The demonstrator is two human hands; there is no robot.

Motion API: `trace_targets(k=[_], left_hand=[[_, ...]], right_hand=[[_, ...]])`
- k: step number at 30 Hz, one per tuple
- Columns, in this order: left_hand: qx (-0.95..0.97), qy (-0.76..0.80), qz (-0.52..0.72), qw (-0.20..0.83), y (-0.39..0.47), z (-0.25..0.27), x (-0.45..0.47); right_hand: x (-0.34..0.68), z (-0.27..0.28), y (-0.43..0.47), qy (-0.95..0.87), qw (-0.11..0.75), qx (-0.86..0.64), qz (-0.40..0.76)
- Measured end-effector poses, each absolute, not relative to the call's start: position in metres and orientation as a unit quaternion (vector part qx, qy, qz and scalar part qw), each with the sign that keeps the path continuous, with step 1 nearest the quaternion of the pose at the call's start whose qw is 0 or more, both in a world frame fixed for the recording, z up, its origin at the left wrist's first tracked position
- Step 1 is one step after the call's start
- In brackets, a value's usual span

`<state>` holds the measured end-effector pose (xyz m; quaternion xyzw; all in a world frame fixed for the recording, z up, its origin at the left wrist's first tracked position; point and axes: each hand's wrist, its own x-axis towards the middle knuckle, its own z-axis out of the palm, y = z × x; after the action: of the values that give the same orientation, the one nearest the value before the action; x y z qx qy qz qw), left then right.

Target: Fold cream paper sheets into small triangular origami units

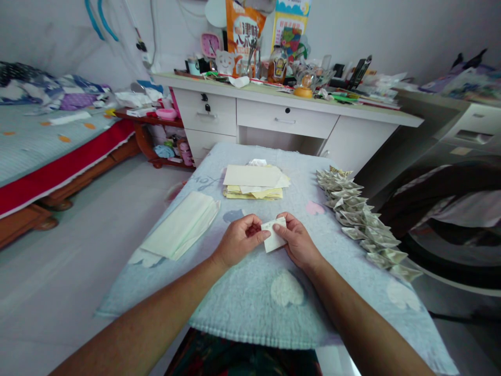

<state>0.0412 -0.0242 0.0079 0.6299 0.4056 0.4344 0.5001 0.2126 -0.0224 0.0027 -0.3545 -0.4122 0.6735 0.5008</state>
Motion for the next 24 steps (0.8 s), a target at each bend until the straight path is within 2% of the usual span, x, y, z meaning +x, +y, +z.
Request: trace_targets(k=[3, 9, 24], left_hand=[[0.638, 0.438, 0.435, 0.461, -0.023, 0.008, 0.041], [0.631, 0.43, 0.435, 0.477, -0.022, 0.009, 0.04], [0.628, 0.438, 0.437, 0.472, -0.021, 0.003, 0.036]], right_hand=[[0.21, 0.003, -0.026, -0.476, 0.499, -0.358, 0.629], [0.217, 0.008, -0.03, -0.498, 0.471, -0.356, 0.635], [0.221, 0.014, -0.029, -0.561, 0.485, -0.38, 0.553]])
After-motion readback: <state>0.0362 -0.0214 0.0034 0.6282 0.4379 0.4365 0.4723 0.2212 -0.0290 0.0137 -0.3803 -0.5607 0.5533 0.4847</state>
